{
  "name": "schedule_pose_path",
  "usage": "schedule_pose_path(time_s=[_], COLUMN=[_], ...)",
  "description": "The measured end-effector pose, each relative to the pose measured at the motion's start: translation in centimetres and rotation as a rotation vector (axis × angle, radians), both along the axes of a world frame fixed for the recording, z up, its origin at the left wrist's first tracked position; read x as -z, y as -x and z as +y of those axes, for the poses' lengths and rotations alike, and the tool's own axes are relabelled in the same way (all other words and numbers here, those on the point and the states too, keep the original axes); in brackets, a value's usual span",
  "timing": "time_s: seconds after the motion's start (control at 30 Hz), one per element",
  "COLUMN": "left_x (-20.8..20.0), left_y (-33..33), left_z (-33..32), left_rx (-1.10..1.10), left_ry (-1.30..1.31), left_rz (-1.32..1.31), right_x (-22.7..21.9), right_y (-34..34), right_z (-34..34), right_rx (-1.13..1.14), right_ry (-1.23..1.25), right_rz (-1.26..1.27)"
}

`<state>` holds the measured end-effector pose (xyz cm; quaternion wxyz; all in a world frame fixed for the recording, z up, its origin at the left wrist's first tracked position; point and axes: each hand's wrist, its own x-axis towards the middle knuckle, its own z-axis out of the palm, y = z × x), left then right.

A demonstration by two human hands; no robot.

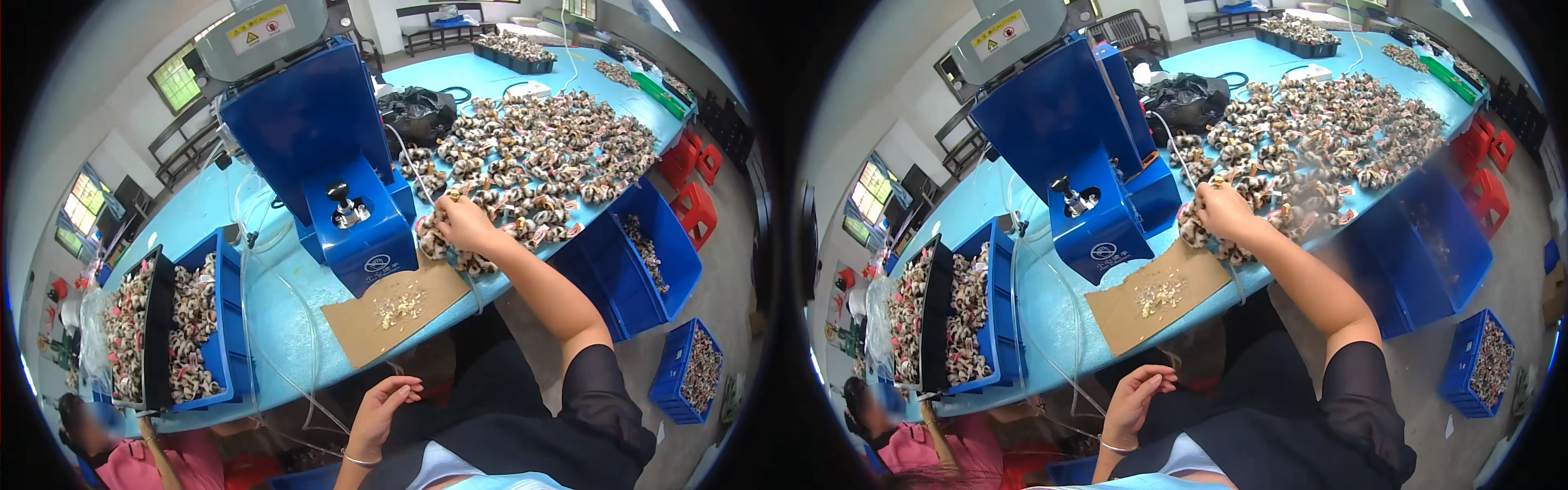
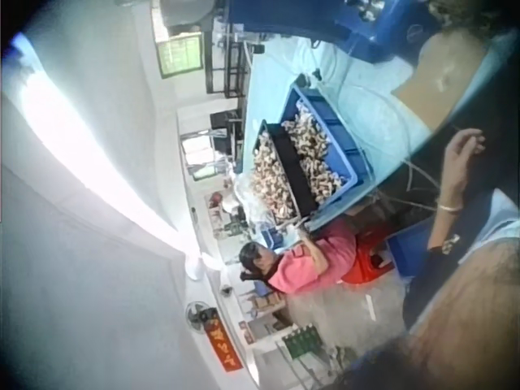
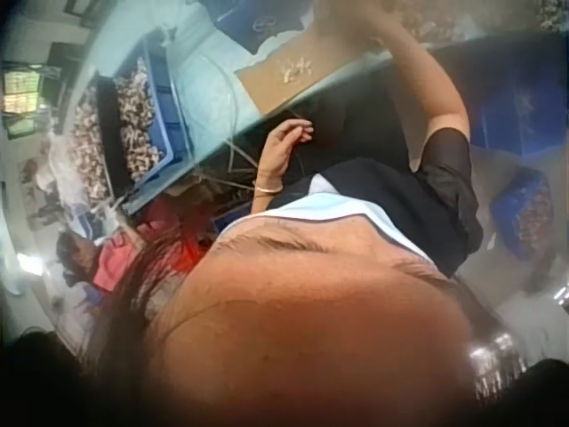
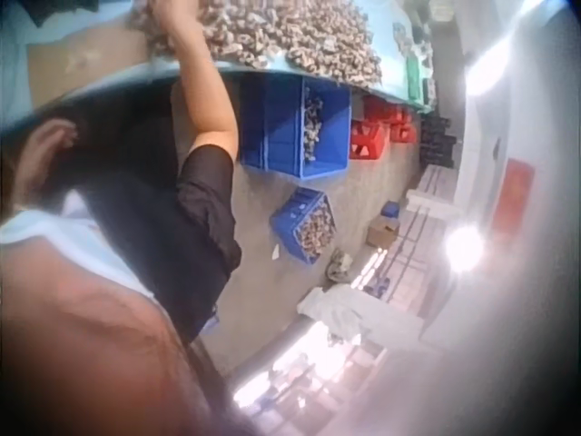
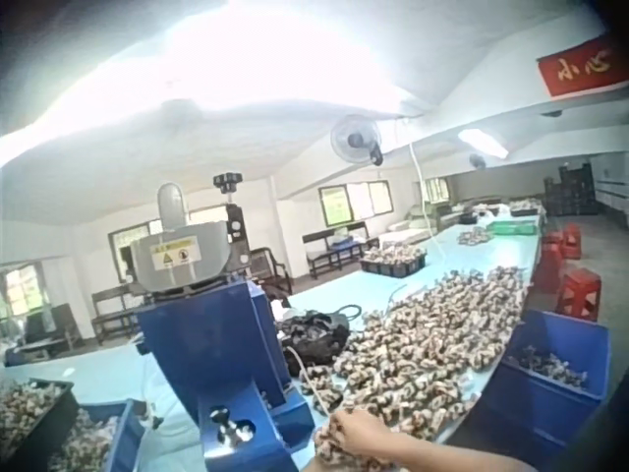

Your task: Assembling and sorting small manufactured parts using a press machine.

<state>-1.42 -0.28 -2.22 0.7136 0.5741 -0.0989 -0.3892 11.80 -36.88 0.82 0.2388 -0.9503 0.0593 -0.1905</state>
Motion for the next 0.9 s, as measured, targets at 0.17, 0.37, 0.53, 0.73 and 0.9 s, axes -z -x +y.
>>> schedule_pose_path(time_s=[0.17,0.37,0.53,0.73,0.9], left_x=[0.4,-0.4,-0.3,2.5,3.9], left_y=[-1.3,-3.1,-1.7,-2.0,-0.1], left_z=[0.8,-1.0,-3.7,-1.7,-3.9], left_rx=[0.128,0.496,0.700,0.799,0.836], left_ry=[0.024,0.060,-0.005,-0.101,-0.222], left_rz=[-0.027,-0.117,-0.088,-0.047,-0.102], right_x=[-0.4,-7.2,-2.6,4.4,10.4], right_y=[0.7,20.6,47.2,69.5,73.2], right_z=[-0.3,1.6,5.2,15.2,20.5], right_rx=[-0.004,0.269,0.963,1.527,1.223], right_ry=[0.421,0.404,0.025,-0.810,-1.655], right_rz=[-0.253,-0.275,0.252,0.683,1.138])
